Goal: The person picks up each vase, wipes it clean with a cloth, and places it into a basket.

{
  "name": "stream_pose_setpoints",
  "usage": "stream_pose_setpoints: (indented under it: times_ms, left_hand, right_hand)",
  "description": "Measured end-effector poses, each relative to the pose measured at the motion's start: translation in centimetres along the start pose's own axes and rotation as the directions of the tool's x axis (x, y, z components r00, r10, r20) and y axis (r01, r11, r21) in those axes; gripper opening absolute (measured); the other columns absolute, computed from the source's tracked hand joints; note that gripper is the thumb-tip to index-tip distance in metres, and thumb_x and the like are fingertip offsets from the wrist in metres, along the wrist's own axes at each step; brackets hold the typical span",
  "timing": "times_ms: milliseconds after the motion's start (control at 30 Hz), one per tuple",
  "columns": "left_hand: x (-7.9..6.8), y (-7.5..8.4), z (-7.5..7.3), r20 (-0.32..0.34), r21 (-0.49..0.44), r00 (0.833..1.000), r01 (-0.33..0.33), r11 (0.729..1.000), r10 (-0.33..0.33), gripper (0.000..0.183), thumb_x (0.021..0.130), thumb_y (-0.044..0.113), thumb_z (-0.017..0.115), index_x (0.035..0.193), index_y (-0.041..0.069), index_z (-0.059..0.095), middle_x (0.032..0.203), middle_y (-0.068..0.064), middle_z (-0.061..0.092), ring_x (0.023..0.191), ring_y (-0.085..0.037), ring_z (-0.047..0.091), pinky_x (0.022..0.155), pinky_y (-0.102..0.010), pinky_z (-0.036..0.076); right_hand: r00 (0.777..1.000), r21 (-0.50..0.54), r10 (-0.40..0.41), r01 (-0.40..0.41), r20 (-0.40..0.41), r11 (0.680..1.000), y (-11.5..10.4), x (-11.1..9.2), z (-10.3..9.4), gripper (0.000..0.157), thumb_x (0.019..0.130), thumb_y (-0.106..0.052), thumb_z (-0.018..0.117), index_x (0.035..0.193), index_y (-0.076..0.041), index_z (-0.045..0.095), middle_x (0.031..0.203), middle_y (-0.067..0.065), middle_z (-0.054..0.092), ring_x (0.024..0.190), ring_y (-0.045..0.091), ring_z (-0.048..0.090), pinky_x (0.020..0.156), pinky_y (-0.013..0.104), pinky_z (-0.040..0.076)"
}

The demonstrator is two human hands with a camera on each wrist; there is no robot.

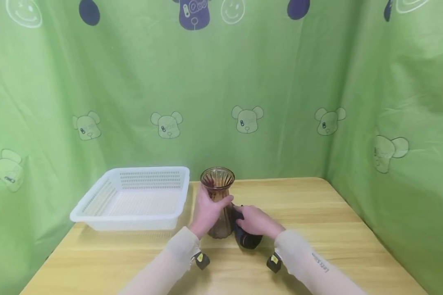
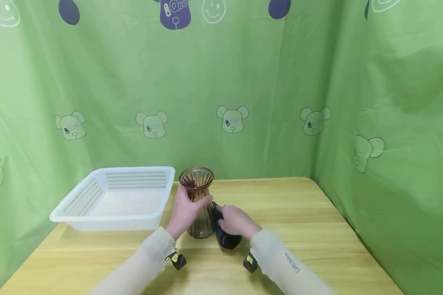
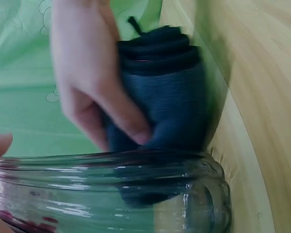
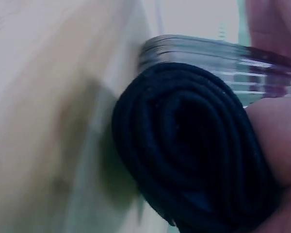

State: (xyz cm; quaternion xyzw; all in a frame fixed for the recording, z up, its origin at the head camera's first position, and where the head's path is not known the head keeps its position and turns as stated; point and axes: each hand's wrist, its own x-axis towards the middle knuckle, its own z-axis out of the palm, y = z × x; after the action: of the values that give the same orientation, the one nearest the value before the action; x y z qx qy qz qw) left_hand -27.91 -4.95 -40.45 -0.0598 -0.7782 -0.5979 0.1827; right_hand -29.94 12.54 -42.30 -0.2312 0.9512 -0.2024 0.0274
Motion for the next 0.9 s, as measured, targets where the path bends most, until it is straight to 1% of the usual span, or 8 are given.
stream_pose_setpoints:
  times_ms: [67, 167, 333, 400, 567, 667, 800, 900]
  left_hand:
    - [-0.1, -0.1, 0.0, -0.026, -0.002, 1.000, 0.011, 1.000, -0.012, 0.085, 0.073, 0.032, 0.088, 0.142, 0.015, 0.041, 0.136, -0.005, 0.053, 0.127, -0.024, 0.055, 0.115, -0.045, 0.042]
    - [-0.2, -0.1, -0.1, -0.051, 0.049, 0.998, 0.028, 0.998, -0.025, 0.087, 0.072, 0.032, 0.089, 0.142, 0.014, 0.040, 0.134, -0.005, 0.051, 0.126, -0.024, 0.054, 0.114, -0.045, 0.043]
    - [0.0, 0.1, -0.5, -0.046, 0.134, 0.999, 0.003, 0.991, 0.003, 0.082, 0.073, 0.033, 0.087, 0.140, 0.012, 0.044, 0.132, -0.006, 0.055, 0.125, -0.025, 0.055, 0.113, -0.045, 0.044]
    - [0.0, 0.2, -0.6, -0.036, 0.145, 0.999, -0.005, 0.989, 0.010, 0.081, 0.074, 0.032, 0.086, 0.140, 0.013, 0.045, 0.134, -0.007, 0.056, 0.127, -0.025, 0.055, 0.113, -0.046, 0.044]
    - [0.0, 0.2, -1.0, 0.001, 0.129, 1.000, 0.014, 0.992, -0.014, 0.086, 0.076, 0.030, 0.085, 0.147, 0.016, 0.039, 0.141, -0.008, 0.055, 0.133, -0.028, 0.052, 0.114, -0.051, 0.041]
    - [-0.2, 0.1, -1.1, 0.031, 0.121, 0.999, 0.021, 0.992, -0.025, 0.087, 0.076, 0.028, 0.083, 0.149, 0.016, 0.036, 0.143, -0.009, 0.055, 0.134, -0.028, 0.052, 0.114, -0.052, 0.041]
    - [-0.1, -0.2, -1.0, 0.043, 0.126, 0.999, 0.008, 0.992, -0.013, 0.084, 0.077, 0.029, 0.081, 0.148, 0.018, 0.037, 0.142, -0.008, 0.057, 0.134, -0.027, 0.052, 0.116, -0.050, 0.040]
    - [0.0, -0.3, -1.0, 0.027, 0.120, 0.999, -0.021, 0.993, 0.018, 0.084, 0.077, 0.035, 0.083, 0.147, 0.019, 0.039, 0.141, -0.006, 0.058, 0.133, -0.025, 0.052, 0.116, -0.048, 0.040]
  right_hand:
    - [1.000, 0.002, -0.001, 0.001, 0.010, 1.000, 0.1, -0.1, 0.3, 0.051, 0.094, -0.015, 0.067, 0.143, -0.005, 0.056, 0.114, 0.022, 0.071, 0.072, 0.016, 0.061, 0.067, 0.034, 0.057]
    - [1.000, 0.006, 0.002, -0.002, 0.001, 1.000, -0.1, -0.2, 0.0, 0.050, 0.093, -0.016, 0.068, 0.142, -0.008, 0.058, 0.114, 0.021, 0.071, 0.073, 0.017, 0.062, 0.066, 0.034, 0.056]
    - [0.999, -0.005, 0.003, -0.003, -0.032, 1.000, -1.0, -0.3, -1.6, 0.051, 0.093, -0.018, 0.068, 0.143, -0.012, 0.057, 0.114, 0.020, 0.071, 0.074, 0.018, 0.063, 0.064, 0.033, 0.056]
    - [0.998, -0.005, -0.005, 0.005, -0.061, 1.000, -1.4, -0.3, -2.4, 0.052, 0.094, -0.019, 0.068, 0.144, -0.012, 0.056, 0.116, 0.020, 0.071, 0.076, 0.018, 0.063, 0.065, 0.033, 0.056]
    - [0.991, 0.010, -0.030, 0.032, -0.131, 0.999, -2.5, -0.2, -4.6, 0.052, 0.096, -0.021, 0.066, 0.145, -0.009, 0.055, 0.123, 0.021, 0.069, 0.083, 0.020, 0.064, 0.072, 0.036, 0.057]
    - [0.983, 0.018, -0.042, 0.045, -0.178, 0.999, -2.8, -0.2, -5.5, 0.048, 0.097, -0.022, 0.065, 0.142, -0.009, 0.057, 0.121, 0.019, 0.070, 0.084, 0.020, 0.065, 0.073, 0.038, 0.057]
    - [0.976, 0.020, -0.045, 0.051, -0.214, 0.998, -3.1, 0.0, -5.8, 0.044, 0.097, -0.023, 0.064, 0.139, -0.009, 0.060, 0.118, 0.016, 0.071, 0.087, 0.021, 0.066, 0.076, 0.040, 0.057]
    - [0.979, 0.013, -0.051, 0.054, -0.195, 0.998, -3.1, 0.2, -5.2, 0.044, 0.097, -0.021, 0.063, 0.138, -0.007, 0.060, 0.116, 0.019, 0.071, 0.085, 0.022, 0.067, 0.075, 0.040, 0.058]
